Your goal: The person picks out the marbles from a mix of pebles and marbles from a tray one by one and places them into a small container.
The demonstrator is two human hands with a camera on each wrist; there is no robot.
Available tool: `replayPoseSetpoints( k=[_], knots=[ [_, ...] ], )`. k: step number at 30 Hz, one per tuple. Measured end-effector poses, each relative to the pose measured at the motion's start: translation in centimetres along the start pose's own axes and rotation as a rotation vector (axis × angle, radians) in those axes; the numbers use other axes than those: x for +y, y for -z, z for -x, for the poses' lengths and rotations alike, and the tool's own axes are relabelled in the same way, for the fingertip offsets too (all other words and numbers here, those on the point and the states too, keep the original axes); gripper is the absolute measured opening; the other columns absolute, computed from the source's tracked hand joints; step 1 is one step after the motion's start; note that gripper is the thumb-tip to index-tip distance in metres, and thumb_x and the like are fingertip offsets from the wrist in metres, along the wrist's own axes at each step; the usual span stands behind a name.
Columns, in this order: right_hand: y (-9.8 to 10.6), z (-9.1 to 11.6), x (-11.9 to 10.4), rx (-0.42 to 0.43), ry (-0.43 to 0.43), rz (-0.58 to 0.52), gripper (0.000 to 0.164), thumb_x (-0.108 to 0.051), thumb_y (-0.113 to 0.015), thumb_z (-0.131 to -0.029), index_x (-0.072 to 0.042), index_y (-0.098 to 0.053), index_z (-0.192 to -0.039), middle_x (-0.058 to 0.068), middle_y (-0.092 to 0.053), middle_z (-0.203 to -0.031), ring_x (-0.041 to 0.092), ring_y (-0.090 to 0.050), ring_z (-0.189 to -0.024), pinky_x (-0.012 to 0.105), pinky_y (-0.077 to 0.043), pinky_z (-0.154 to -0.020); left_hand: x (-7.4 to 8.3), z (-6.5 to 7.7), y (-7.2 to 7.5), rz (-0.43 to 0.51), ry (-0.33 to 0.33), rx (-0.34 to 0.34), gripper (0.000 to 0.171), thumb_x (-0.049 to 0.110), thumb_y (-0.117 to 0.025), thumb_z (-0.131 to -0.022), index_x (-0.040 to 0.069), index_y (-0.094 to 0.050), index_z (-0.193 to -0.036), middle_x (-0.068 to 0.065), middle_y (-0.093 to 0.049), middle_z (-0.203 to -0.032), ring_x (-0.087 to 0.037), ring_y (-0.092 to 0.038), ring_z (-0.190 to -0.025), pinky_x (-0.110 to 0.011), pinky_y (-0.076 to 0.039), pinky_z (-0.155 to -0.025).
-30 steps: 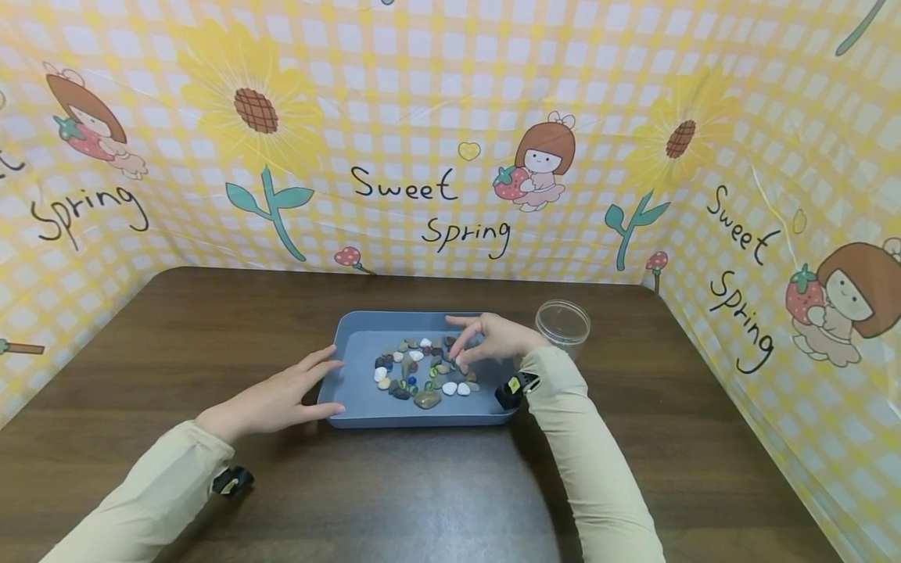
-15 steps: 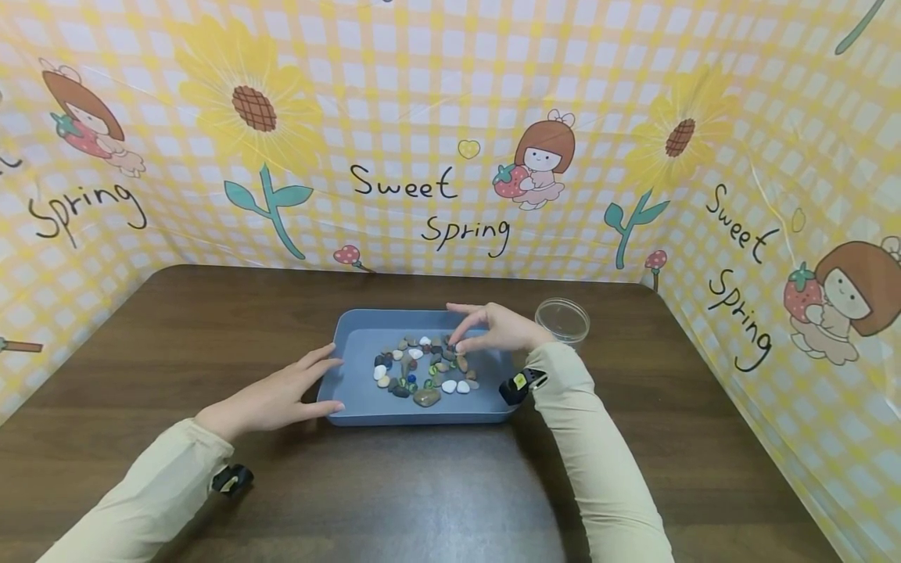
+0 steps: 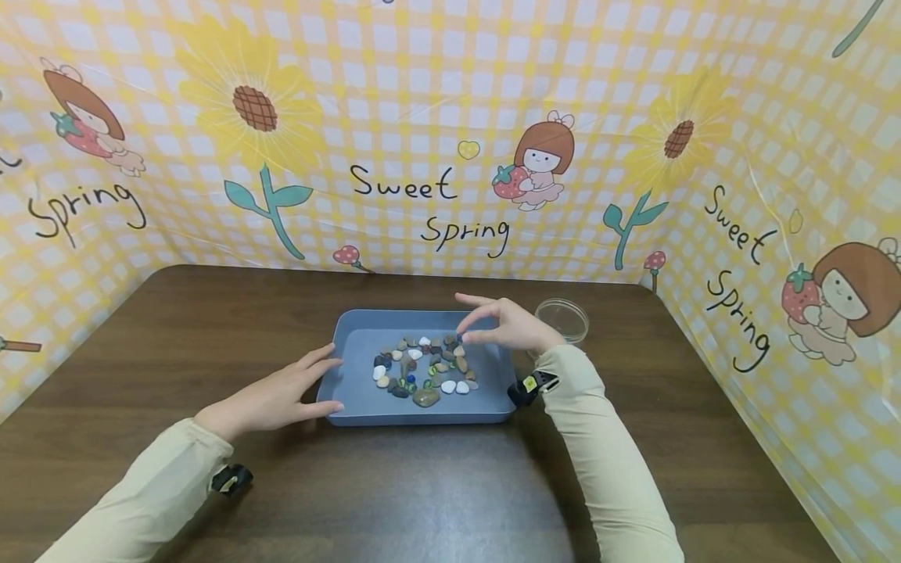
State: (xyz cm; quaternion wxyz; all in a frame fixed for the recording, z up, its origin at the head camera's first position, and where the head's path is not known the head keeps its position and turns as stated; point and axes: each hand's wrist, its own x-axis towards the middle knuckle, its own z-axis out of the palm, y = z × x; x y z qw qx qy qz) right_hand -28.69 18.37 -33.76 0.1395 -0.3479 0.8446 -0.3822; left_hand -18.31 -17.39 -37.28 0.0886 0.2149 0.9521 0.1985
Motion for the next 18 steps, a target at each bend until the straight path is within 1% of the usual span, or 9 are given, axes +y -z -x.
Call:
replayPoseSetpoints(
  k=[6,9,14,18],
  knots=[
    [0.2,0.6,-0.3,0.044,0.001,-0.048,0.02,-0.017,-0.065,-0.087,-0.005,-0.071,-0.102,0.008,-0.028,-0.154,0.028,-0.018,-0.146,0.055,-0.021,-0.114,0.1,0.1,0.1,-0.003,-0.006,0.003,0.076,0.051,-0.058,-0.086,0.002,-0.038,-0.14,-0.022,-0.024,-0.152,-0.041,-0.036,-0.134,-0.057,-0.036,-0.104],
    [0.5,1.0,-0.3,0.065,0.002,-0.05,0.021,-0.018,-0.065,-0.087,-0.005,-0.07,-0.103,0.009,-0.029,-0.154,0.028,-0.019,-0.145,0.056,-0.022,-0.114,0.1,0.1,0.1,-0.005,-0.01,0.005,0.076,0.051,-0.058,-0.086,0.002,-0.039,-0.14,-0.022,-0.024,-0.152,-0.042,-0.037,-0.134,-0.057,-0.036,-0.104],
    [0.9,1.6,0.0,0.114,-0.007,-0.016,0.022,-0.022,-0.065,-0.088,-0.009,-0.071,-0.103,0.009,-0.033,-0.152,0.029,-0.023,-0.144,0.056,-0.028,-0.111,0.0,0.0,0.0,-0.011,-0.009,0.005,0.075,0.05,-0.058,-0.087,0.002,-0.039,-0.14,-0.022,-0.024,-0.152,-0.041,-0.037,-0.134,-0.057,-0.036,-0.105],
    [1.3,2.2,0.4,0.158,-0.015,0.021,0.021,-0.026,-0.065,-0.088,-0.014,-0.071,-0.103,0.005,-0.036,-0.151,0.027,-0.025,-0.143,0.055,-0.031,-0.109,0.0,0.0,0.0,-0.011,-0.006,0.0,0.076,0.053,-0.057,-0.086,0.002,-0.039,-0.14,-0.022,-0.023,-0.152,-0.041,-0.037,-0.134,-0.057,-0.036,-0.105]
  ],
)
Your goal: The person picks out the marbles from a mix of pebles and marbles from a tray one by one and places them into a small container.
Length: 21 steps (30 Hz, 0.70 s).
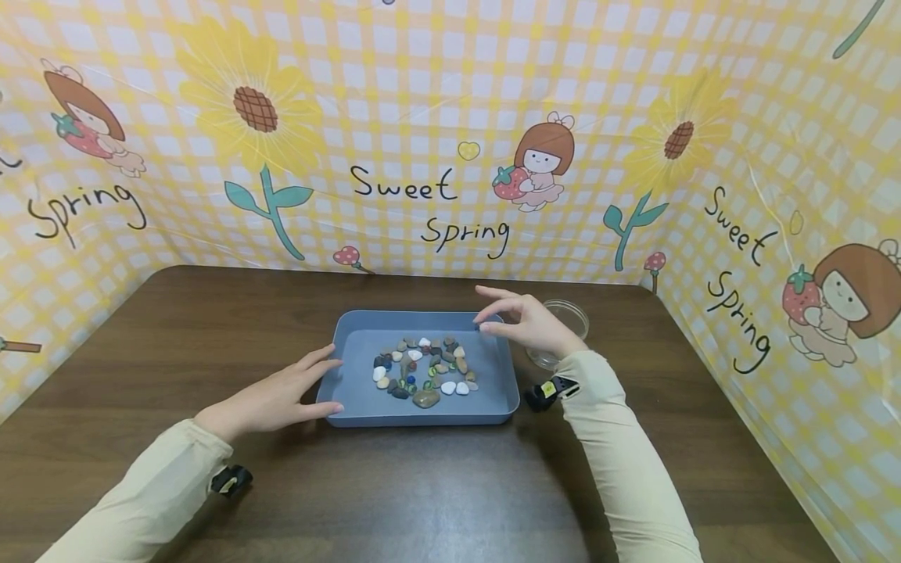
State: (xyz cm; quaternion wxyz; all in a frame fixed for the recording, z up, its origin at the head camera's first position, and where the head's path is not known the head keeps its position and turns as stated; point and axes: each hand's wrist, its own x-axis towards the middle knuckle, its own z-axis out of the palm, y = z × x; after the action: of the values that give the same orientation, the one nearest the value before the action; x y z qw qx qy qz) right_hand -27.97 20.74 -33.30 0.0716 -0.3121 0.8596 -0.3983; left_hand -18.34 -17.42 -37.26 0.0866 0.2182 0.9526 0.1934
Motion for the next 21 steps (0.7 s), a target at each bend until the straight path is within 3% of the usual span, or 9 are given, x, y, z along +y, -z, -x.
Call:
replayPoseSetpoints(
  k=[4,8,14,17,21],
  knots=[
    [0.4,0.5,0.1,0.039,0.01,0.014,0.019,-0.025,-0.064,-0.088,-0.016,-0.071,-0.103,0.006,-0.038,-0.149,0.027,-0.028,-0.142,0.054,-0.034,-0.107,0.0,0.0,0.0,0.003,0.004,-0.003,0.077,0.054,-0.057,-0.086,0.003,-0.038,-0.141,-0.021,-0.023,-0.153,-0.041,-0.036,-0.134,-0.057,-0.036,-0.105],
    [0.7,1.0,0.2,0.08,0.018,0.001,0.018,-0.02,-0.065,-0.088,-0.011,-0.07,-0.103,0.01,-0.04,-0.148,0.03,-0.034,-0.138,0.051,-0.04,-0.102,0.0,0.0,0.0,0.005,0.01,-0.004,0.078,0.054,-0.057,-0.086,0.003,-0.038,-0.141,-0.021,-0.023,-0.153,-0.042,-0.036,-0.134,-0.057,-0.036,-0.105],
    [1.0,1.7,0.8,0.153,0.01,-0.029,0.02,-0.016,-0.064,-0.088,-0.003,-0.069,-0.103,0.011,-0.042,-0.146,0.029,-0.045,-0.13,0.023,-0.048,-0.09,0.1,0.0,0.0,0.004,0.004,-0.002,0.076,0.052,-0.058,-0.086,0.002,-0.038,-0.14,-0.022,-0.023,-0.153,-0.042,-0.037,-0.133,-0.057,-0.036,-0.104],
    [1.2,2.1,1.0,0.197,0.016,-0.057,0.022,-0.013,-0.063,-0.089,0.002,-0.068,-0.103,0.011,-0.044,-0.145,0.012,-0.048,-0.126,0.016,-0.047,-0.089,0.0,0.0,0.0,0.005,-0.001,0.0,0.075,0.051,-0.058,-0.087,0.002,-0.038,-0.14,-0.022,-0.023,-0.152,-0.042,-0.037,-0.133,-0.057,-0.036,-0.104],
    [1.2,2.5,1.4,0.249,0.002,-0.09,0.025,-0.013,-0.062,-0.089,0.005,-0.066,-0.105,0.012,-0.043,-0.145,-0.007,-0.052,-0.109,0.012,-0.048,-0.078,0.1,0.0,0.0,0.006,-0.003,0.0,0.075,0.05,-0.058,-0.087,0.002,-0.039,-0.14,-0.022,-0.023,-0.152,-0.042,-0.037,-0.133,-0.057,-0.036,-0.104]
  ],
)
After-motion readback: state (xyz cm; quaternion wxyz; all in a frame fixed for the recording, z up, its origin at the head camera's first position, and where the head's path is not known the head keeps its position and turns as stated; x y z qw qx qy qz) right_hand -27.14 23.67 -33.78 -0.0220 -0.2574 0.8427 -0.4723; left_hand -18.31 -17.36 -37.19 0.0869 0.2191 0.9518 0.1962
